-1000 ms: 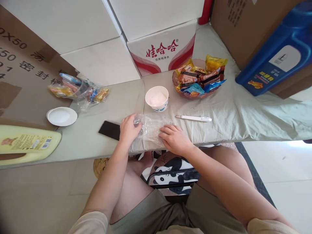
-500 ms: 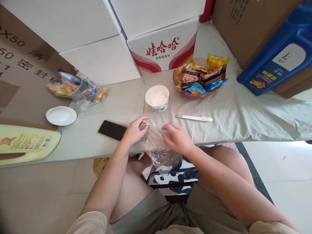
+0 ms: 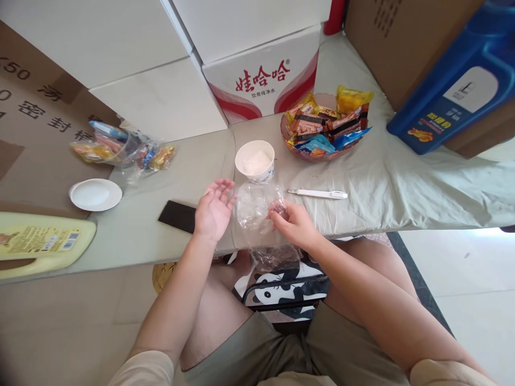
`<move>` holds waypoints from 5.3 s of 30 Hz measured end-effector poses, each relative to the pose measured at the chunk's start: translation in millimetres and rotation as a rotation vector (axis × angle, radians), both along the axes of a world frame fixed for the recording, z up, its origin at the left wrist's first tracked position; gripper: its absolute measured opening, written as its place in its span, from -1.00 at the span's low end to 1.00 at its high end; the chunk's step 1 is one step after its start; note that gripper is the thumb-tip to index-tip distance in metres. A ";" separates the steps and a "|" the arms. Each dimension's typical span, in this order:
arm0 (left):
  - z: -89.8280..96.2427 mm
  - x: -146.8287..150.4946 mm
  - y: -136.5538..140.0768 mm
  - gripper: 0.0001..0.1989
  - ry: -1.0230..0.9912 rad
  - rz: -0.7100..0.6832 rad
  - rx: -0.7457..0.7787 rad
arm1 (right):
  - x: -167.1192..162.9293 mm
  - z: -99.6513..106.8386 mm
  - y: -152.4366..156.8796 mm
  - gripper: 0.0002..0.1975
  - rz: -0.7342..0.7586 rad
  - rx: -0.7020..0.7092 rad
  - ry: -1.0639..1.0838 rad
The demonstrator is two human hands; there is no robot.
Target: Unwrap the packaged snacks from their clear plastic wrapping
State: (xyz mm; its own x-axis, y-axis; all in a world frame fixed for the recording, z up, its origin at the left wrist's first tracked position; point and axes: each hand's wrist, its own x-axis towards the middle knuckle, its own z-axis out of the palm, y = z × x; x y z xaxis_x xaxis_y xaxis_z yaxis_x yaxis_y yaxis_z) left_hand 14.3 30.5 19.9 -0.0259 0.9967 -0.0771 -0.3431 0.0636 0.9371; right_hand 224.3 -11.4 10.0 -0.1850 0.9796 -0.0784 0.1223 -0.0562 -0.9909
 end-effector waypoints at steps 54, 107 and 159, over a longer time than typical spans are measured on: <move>2.8 5.0 -13.1 -0.53 0.173 -0.452 -0.115 | -4.2 0.4 -0.1 -0.54 -0.039 -0.170 0.263; 9.5 2.8 -8.4 -0.51 -0.003 -0.442 -0.411 | 6.7 -24.4 5.1 -0.72 -0.110 0.371 -0.167; 8.3 5.2 -13.6 -0.52 0.318 -0.485 -0.224 | -4.0 -8.6 4.3 -0.29 -0.126 -0.190 0.278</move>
